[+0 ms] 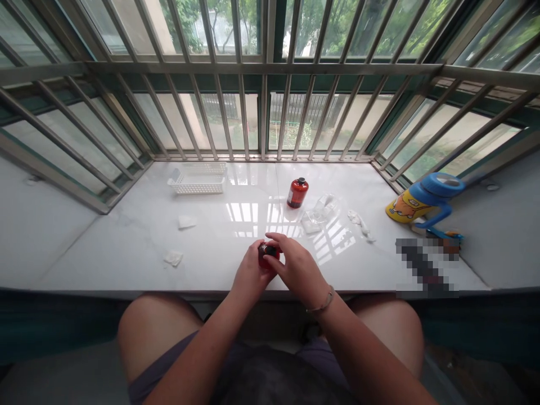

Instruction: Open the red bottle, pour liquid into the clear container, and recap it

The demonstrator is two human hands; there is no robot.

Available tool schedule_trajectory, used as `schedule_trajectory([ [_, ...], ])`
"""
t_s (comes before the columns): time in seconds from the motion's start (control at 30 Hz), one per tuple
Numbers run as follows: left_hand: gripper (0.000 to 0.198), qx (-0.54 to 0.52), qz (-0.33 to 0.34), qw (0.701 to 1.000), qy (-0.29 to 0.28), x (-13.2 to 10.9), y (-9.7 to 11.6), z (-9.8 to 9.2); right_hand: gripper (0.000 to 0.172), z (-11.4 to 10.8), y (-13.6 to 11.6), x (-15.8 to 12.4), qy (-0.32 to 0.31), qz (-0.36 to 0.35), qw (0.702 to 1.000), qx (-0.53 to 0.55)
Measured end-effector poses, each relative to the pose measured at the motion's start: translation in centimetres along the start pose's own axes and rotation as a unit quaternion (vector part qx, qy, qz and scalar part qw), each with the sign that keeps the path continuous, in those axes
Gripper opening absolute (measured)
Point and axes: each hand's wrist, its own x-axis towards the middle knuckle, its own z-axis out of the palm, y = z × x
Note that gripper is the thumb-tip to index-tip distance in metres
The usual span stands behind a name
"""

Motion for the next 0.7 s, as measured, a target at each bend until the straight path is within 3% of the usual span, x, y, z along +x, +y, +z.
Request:
schedule_trajectory([
  [0.17, 0.066, -0.006, 0.002, 1.0, 0.003, 0.0, 0.1, 0.0, 0.057, -0.3, 0.1, 0.5, 0.001, -0.028, 1.0, -0.003],
  [0.43, 0.062, -0.009, 0.017, 1.0, 0.0, 0.0, -0.1, 0.0, 0.054, 0.2, 0.0, 0.6, -0.016, -0.012, 1.0, 0.001],
  [0.7, 0.079, 0.013, -0.02, 1.0, -0.006, -0.2, -0.5, 0.0, 0.057, -0.1, 0.5, -1.3, 0.023, 0.048, 0.998, 0.024],
])
